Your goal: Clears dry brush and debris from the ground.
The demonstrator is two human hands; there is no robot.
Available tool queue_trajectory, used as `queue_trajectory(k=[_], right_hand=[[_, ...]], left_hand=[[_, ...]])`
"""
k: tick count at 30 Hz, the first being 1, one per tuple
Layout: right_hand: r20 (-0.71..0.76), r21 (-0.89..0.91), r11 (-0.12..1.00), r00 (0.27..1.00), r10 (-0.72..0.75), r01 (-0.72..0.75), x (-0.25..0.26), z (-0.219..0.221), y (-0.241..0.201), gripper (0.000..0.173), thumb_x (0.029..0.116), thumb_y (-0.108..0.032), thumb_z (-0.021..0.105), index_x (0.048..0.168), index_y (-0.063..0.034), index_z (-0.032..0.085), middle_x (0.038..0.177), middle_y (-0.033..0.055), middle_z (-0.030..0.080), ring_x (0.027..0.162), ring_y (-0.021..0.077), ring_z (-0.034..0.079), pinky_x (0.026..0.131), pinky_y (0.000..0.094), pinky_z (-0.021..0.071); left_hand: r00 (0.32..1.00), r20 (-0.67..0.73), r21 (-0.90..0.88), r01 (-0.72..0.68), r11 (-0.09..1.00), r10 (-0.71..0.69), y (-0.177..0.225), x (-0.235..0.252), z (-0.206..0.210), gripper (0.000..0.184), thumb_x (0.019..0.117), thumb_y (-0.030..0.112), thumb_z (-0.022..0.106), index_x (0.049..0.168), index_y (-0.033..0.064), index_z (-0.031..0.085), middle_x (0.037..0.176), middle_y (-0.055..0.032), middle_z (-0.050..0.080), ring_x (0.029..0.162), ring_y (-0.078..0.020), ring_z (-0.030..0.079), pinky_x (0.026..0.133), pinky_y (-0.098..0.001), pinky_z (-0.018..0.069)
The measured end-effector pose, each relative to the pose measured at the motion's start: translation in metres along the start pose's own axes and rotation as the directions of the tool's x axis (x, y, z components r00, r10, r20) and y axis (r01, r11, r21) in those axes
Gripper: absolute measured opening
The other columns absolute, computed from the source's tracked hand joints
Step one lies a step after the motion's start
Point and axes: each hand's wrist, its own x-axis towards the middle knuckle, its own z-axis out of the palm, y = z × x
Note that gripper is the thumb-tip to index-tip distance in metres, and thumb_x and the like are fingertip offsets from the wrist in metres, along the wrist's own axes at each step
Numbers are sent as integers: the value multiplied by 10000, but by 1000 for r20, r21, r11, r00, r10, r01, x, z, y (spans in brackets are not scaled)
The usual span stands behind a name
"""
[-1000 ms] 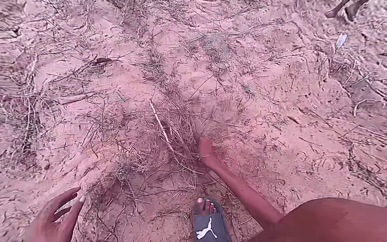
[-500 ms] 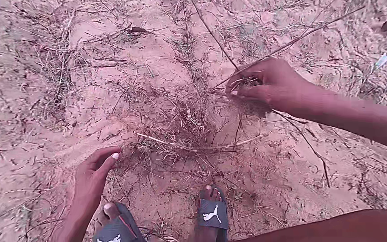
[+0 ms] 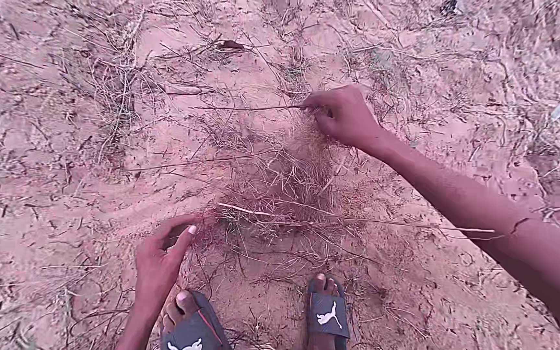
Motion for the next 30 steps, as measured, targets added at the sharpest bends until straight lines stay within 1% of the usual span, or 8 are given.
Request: queue_trajectory(k=[2,6,11,16,18,21,27,30], right_hand=[[-156,-127,966,966,204,-225,-9,8,8,314,949,-27,545,1225,6,692,1067,222,734,874,346,712,790,521,547],[269,-391,783,754,599,-483,-50,39,50,355,1026,-268,602,1333,-102,669,1171,299,686,1124,540,630,873,749,456],[328,307,524,605,725,-794,-108,97,68,764,1028,-592,487,1634,-187,261,1580,228,419,1381,423,487,1062,648,428],[414,278,611,666,620,-742,-64,149,-44,827,954,-519,688,1625,-206,320,1492,359,436,1331,555,465,1044,718,391],[512,362,647,723,464,-671,-45,159,-87,864,923,-509,730,1629,-222,322,1479,316,485,1324,484,512,1065,660,424],[608,528,621,768,199,-579,-20,169,-145,755,1006,-428,646,1616,-106,339,1489,301,503,1384,435,487,1159,580,353],[413,434,742,845,339,-510,-24,147,-116,717,998,-436,663,1581,-117,396,1278,244,656,1157,408,649,947,594,528],[181,267,779,824,537,-567,-13,97,-63,662,970,-358,697,1552,-150,459,1309,161,666,1115,336,668,921,541,522]], left_hand=[[999,-40,-14,23,1000,-24,-9,-1,-7,326,970,226,558,1180,7,675,1107,-46,731,928,-44,701,808,-227,584],[996,-72,49,53,997,-49,-18,-6,-19,352,976,230,551,1200,-16,663,1132,-83,717,936,-40,689,815,-221,573],[968,-137,37,216,976,-209,-10,-11,4,564,946,296,601,1415,-7,519,1310,-164,649,1062,-170,686,830,-339,580],[921,67,-193,388,901,-383,0,-15,64,1128,818,438,705,1649,74,34,1680,-218,186,1521,-267,305,1189,-414,359],[903,56,-287,423,859,-426,9,-17,70,842,900,230,658,1584,-3,226,1551,-150,409,1378,-118,449,1122,-290,406],[846,-16,-429,476,768,-533,25,-11,56,171,1039,13,404,1130,-19,544,877,35,642,790,22,618,757,-166,536],[937,-47,-554,264,790,-346,19,36,33,335,969,17,396,1299,70,414,1004,104,654,889,50,648,806,-148,560],[954,13,-576,252,778,-300,44,79,57,528,1012,88,474,1527,97,356,1333,18,577,1088,-24,605,910,-197,516]])
